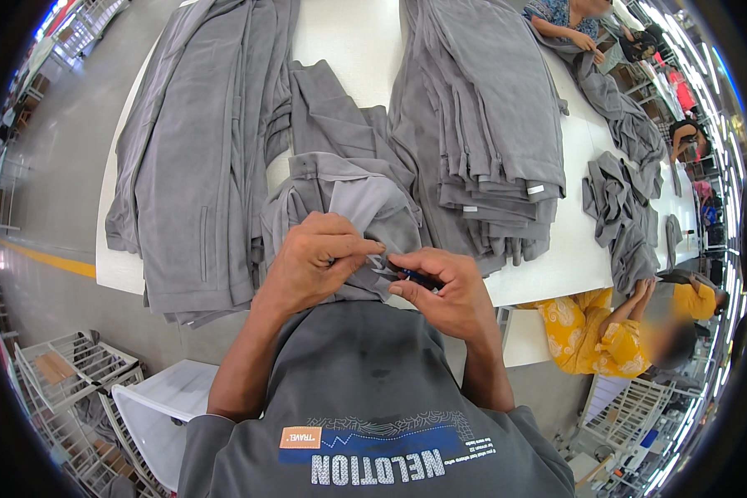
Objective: The person uses a small cutting tool to trim loose threads from the waistband and seams of gray sweatpants. They repeatedly pick up pants from a pile, cut visible threads, and place the pants back on the table.
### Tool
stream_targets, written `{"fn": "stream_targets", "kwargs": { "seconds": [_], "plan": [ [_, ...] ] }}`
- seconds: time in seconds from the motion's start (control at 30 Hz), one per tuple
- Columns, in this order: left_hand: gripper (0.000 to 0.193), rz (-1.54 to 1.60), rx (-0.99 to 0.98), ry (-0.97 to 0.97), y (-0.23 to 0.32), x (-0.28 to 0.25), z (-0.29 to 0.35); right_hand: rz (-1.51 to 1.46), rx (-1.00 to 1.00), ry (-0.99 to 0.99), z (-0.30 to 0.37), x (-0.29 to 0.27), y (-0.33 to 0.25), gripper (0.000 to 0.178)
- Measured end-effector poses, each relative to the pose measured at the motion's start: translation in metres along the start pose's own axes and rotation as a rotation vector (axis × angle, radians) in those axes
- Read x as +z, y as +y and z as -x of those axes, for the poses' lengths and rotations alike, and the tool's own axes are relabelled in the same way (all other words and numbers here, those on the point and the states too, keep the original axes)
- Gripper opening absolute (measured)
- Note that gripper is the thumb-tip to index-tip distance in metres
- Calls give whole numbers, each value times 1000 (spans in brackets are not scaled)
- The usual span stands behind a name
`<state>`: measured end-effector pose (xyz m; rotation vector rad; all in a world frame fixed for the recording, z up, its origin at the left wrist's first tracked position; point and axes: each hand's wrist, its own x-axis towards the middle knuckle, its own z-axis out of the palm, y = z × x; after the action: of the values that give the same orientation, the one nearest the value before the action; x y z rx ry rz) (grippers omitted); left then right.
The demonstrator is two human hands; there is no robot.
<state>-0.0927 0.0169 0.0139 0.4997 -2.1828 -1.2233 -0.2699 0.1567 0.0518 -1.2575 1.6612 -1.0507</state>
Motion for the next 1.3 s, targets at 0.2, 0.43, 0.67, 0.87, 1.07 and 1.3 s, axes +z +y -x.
{"fn": "stream_targets", "kwargs": {
  "seconds": [0.2, 0.43, 0.67, 0.87, 1.07, 1.3],
  "plan": [
    [32, -7, -1, -6, -1, 1, 0, 29, -15, -4, -1, 0, -1, 32],
    [31, -10, -18, -28, 1, 0, -2, 4, 0, 10, -1, 1, 0, 28],
    [31, -13, -18, -42, 1, 0, -3, -19, -14, 75, 1, -1, 2, 27],
    [19, 7, -83, -16, 0, 0, -4, -139, 84, 165, 2, 0, 8, 29],
    [13, 387, -507, 202, -12, 0, -1, -242, 66, 256, -5, 9, 14, 29],
    [19, 611, -551, 470, -29, -1, -2, -171, 166, 178, -16, 23, 21, 27]
  ]
}}
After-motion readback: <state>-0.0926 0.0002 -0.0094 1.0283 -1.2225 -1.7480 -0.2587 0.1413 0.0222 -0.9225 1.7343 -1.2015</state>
